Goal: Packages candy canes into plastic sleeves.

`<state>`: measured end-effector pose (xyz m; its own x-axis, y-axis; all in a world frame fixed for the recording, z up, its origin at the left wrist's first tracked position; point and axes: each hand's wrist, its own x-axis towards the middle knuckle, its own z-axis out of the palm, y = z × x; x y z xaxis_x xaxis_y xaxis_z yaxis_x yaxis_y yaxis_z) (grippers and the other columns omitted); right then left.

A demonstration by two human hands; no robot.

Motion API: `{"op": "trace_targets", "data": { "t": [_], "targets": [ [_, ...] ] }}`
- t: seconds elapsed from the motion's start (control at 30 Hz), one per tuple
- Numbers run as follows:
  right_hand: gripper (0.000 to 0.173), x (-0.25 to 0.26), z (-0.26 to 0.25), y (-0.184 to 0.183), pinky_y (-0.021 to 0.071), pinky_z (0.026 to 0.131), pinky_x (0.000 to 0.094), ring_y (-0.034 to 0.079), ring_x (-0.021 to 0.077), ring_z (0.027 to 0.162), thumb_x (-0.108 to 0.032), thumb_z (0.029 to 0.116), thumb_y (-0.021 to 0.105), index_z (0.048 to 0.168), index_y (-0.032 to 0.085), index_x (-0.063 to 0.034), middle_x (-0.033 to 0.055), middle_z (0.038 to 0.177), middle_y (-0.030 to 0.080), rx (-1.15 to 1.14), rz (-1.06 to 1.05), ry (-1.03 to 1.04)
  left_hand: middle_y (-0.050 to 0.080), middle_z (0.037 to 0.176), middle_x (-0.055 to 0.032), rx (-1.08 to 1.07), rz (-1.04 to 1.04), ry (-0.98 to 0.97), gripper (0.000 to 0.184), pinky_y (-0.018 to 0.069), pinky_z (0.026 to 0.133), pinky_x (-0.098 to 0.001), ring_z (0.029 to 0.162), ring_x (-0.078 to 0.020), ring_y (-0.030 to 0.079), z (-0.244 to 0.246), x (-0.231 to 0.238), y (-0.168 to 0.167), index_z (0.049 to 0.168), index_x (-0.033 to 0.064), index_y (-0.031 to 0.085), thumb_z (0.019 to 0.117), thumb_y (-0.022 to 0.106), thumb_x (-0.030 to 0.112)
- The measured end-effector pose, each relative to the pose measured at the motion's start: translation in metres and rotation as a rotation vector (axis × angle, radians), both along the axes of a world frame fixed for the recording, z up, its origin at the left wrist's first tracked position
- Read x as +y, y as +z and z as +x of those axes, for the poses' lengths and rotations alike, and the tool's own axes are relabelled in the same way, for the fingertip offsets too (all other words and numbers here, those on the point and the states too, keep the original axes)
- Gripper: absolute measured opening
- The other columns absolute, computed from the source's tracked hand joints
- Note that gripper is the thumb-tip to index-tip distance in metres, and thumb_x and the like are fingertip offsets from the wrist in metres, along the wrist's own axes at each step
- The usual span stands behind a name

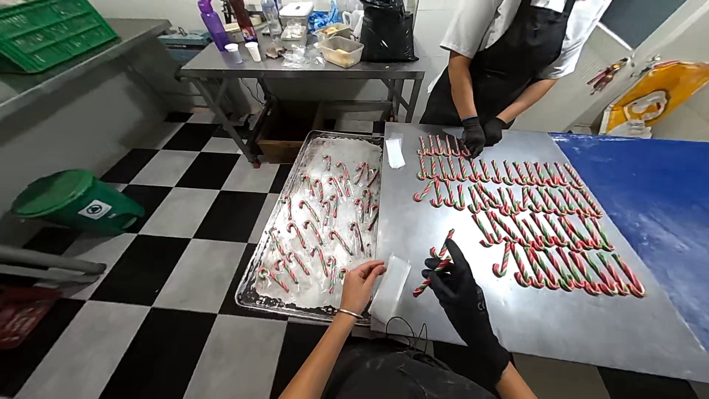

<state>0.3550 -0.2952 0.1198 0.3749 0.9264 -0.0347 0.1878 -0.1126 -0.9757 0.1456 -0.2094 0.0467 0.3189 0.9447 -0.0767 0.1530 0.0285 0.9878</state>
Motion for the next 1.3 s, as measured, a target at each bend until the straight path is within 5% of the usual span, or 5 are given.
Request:
{"op": "trace_targets", "data": {
  "t": [0.2, 0.83, 1.0, 1.17, 1.3],
  "targets": [
    [0.062, -0.003, -0.005, 0.014, 0.0598, 0.069, 0.0258, 0.071, 0.007, 0.081, -0.023, 0.0987, 0.063, 0.156, 0.04, -0.0153, -0.0035, 0.114, 0.074, -0.233, 0.074, -0.014, 0.078, 0.083, -0.0042, -0.117, -0.134, 0.027, 0.013, 0.0624, 0.077, -0.0244, 0.075, -0.0077, 0.074, 0.007, -0.012, 0.029, 0.098, -0.0005, 0.077, 0.0902, 0.078, 0.01],
    [0.047, -0.027, -0.012, 0.04, 0.0639, 0.078, 0.028, 0.075, 0.0102, 0.092, -0.018, 0.0988, 0.061, 0.14, 0.055, 0.0036, 0.0019, 0.109, 0.077, -0.216, 0.326, -0.153, 0.079, 0.105, -0.0056, -0.128, 0.489, -0.186, 0.024, 0.0599, 0.095, -0.0309, 0.1, -0.0122, 0.075, 0.035, -0.032, 0.051, 0.113, 0.0034, 0.078, 0.0928, 0.076, 0.016],
    [0.05, -0.033, -0.006, 0.024, 0.0597, 0.081, 0.0404, 0.071, 0.0204, 0.102, -0.036, 0.0958, 0.065, 0.143, 0.061, -0.0195, 0.0107, 0.151, 0.053, -0.649, 0.119, 0.151, 0.078, 0.107, -0.0096, -0.224, 0.475, -0.147, 0.012, 0.0605, 0.094, -0.0284, 0.102, -0.0132, 0.074, 0.048, -0.044, 0.065, 0.102, 0.0013, 0.08, 0.0936, 0.071, 0.006],
    [0.031, -0.04, 0.003, 0.012, 0.061, 0.07, 0.0292, 0.07, 0.0095, 0.073, -0.015, 0.0964, 0.064, 0.123, 0.068, 0.0009, 0.0059, 0.093, 0.075, -0.134, -0.091, 0.193, 0.07, 0.109, -0.0123, -0.05, 0.315, -0.196, 0.026, 0.0565, 0.091, -0.027, 0.103, -0.0135, 0.067, 0.042, -0.049, 0.049, 0.108, 0.005, 0.078, 0.0928, 0.075, 0.026],
    [0.026, -0.004, 0.011, -0.044, 0.0591, 0.073, 0.0349, 0.07, 0.0134, 0.077, -0.018, 0.0954, 0.069, 0.116, 0.074, -0.0036, 0.0079, 0.098, 0.076, -0.279, -0.043, -0.136, 0.065, 0.125, -0.0218, 0.443, -0.081, 0.009, 0.055, 0.0487, 0.102, -0.0479, 0.115, -0.0342, 0.062, 0.027, 0.003, -0.007, 0.123, 0.0, 0.068, 0.0929, 0.072, 0.046]
  ]
}}
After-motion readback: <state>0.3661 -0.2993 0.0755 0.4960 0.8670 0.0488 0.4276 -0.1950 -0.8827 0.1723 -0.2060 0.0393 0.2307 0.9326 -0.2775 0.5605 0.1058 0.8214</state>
